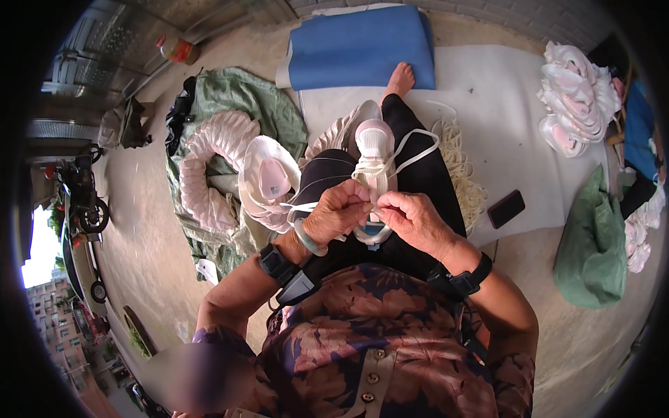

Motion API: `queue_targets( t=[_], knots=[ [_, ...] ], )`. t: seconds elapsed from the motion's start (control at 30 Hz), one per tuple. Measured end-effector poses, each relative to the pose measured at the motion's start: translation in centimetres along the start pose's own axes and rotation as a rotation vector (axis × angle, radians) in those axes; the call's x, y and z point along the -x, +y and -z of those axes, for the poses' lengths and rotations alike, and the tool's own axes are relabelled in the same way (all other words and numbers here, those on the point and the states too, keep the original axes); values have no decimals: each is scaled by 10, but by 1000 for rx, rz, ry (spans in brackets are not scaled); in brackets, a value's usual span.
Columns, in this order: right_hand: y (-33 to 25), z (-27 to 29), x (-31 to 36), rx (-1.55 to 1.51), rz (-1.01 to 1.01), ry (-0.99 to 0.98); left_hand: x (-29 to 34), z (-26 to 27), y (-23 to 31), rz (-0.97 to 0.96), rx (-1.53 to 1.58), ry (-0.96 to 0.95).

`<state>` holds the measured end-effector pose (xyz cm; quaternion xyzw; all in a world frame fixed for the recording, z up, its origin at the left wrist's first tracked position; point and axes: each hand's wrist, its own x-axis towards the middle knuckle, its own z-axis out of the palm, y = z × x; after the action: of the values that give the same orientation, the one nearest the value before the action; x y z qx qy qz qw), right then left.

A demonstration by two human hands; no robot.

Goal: The recorder is lacing a pair of white and green sneakers while sitting on the floor.

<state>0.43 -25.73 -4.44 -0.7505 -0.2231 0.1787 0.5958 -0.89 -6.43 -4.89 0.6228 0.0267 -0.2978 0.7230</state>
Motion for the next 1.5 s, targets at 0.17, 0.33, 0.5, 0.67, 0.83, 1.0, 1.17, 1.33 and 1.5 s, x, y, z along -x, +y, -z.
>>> queue_targets(
  t=[0.17,0.33,0.5,0.67,0.83,1.0,1.17,1.33,1.5],
  knots=[
    [7,3,-3,128,65,18,-1,4,-6,51,-153,-64],
    [16,1,-6,192,86,5,-4,4,-10,-457,-563,-40],
    [18,-2,-14,283,139,-7,-5,2,-8,-601,-1041,123],
    [16,-1,-22,654,228,130,-18,4,-7,-683,-1290,346],
    [20,2,-31,720,338,57,-30,5,-13,-673,-1442,326],
    [28,9,-33,872,335,-32,-24,13,-19,-568,-1464,411],
    [36,1,-36,800,295,12,-29,13,-27,-502,-1424,413],
    [34,0,-43,804,290,9,-39,12,-26,-443,-1361,386],
    [33,4,-45,780,244,9,-42,16,-28,-483,-1278,388]
  ],
)
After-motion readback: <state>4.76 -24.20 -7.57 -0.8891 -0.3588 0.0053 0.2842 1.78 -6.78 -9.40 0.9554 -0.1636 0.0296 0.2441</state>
